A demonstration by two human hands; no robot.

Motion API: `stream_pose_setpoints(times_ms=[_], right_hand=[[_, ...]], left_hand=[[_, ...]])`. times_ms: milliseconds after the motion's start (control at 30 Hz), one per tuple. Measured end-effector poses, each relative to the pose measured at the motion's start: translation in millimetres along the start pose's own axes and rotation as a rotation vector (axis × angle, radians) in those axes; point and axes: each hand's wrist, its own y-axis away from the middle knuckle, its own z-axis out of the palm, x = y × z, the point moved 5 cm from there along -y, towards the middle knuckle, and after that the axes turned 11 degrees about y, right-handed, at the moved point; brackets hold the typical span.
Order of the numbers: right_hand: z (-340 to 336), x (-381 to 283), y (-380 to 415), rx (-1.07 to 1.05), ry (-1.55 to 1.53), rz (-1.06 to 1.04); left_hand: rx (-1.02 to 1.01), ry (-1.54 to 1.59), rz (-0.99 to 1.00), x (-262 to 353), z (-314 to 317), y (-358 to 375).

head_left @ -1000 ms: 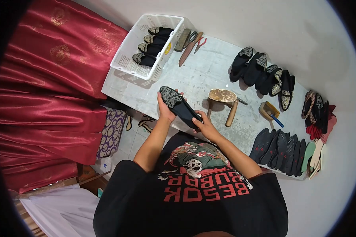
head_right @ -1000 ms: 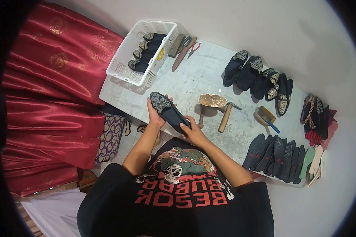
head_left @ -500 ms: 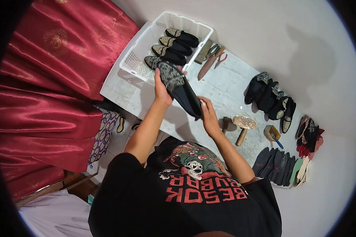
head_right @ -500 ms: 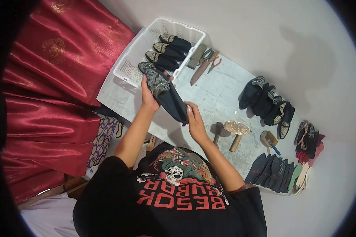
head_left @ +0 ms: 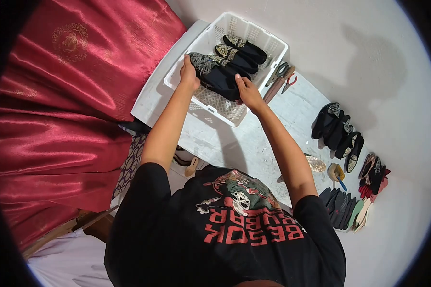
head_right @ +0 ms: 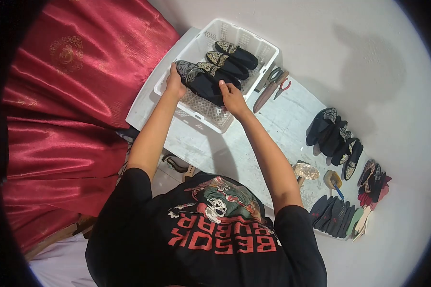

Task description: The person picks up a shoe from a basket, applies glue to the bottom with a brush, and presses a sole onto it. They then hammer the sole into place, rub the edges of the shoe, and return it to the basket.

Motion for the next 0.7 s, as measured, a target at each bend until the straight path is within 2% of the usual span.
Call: stream_pose_setpoints(times_ms=[67, 133, 167, 200, 267, 300, 333, 400, 433, 467, 500, 533, 567, 600, 633, 667, 700], right_hand=[[11, 15, -16, 0.069, 0.06, -0.009], [21, 36, -32, 0.085, 0.142, 0.031], [30, 46, -39, 0.058, 0.165, 0.074], [34, 44, -41, 0.054, 0.172, 0.069], [43, 39, -42, 0.076, 0.227, 0.07], [47, 36, -41, 0.051, 0.216, 0.084], [49, 38, -46, 0.049, 0.217, 0.077], [56, 58, -51, -0.018, 0.046, 0.176], [59, 69, -56, -0.018, 0.048, 0.173], [63, 85, -59, 0.029, -0.045, 0.257], [66, 100, -63, 0.075, -0.138, 0.34], [70, 111, -71, 0.074, -0.14, 0.334], [74, 120, -79, 0.057, -0.065, 0.346], [77, 126, -83, 0.04, 0.009, 0.362], [79, 129, -82, 0.043, 0.001, 0.361], [83, 128, -82, -0.001, 0.138, 0.279], [89, 127, -79, -0.044, 0.275, 0.196]], left_hand=[[0.075, -0.041, 0.001, -2, -19, -7], [0.116, -0.051, -0.098, -13, -48, -27], [0.065, 0.019, -0.18, -18, -56, -38], [0.067, 0.027, -0.175, -23, -66, -55], [0.171, -0.109, 0.01, -24, -92, -93], [0.32, -0.221, 0.084, -25, -100, -105], [0.32, -0.217, 0.091, -13, -87, -91], [0.17, -0.235, -0.138, -6, -61, -63], [0.272, -0.384, -0.142, -2, -64, -65], [0.272, -0.382, -0.139, 0, -65, -65], [0.207, -0.735, -0.143, 6, -63, -65], [0.135, -1.088, -0.144, 12, -61, -65], [0.132, -0.964, -0.156, -8, -93, -105], [0.131, -0.97, -0.153, -10, -103, -113], [0.073, -0.912, -0.27, -16, -107, -117], [0.016, -0.852, -0.386, -24, -111, -120], [-0.009, -0.909, -0.406, -27, -113, -127]])
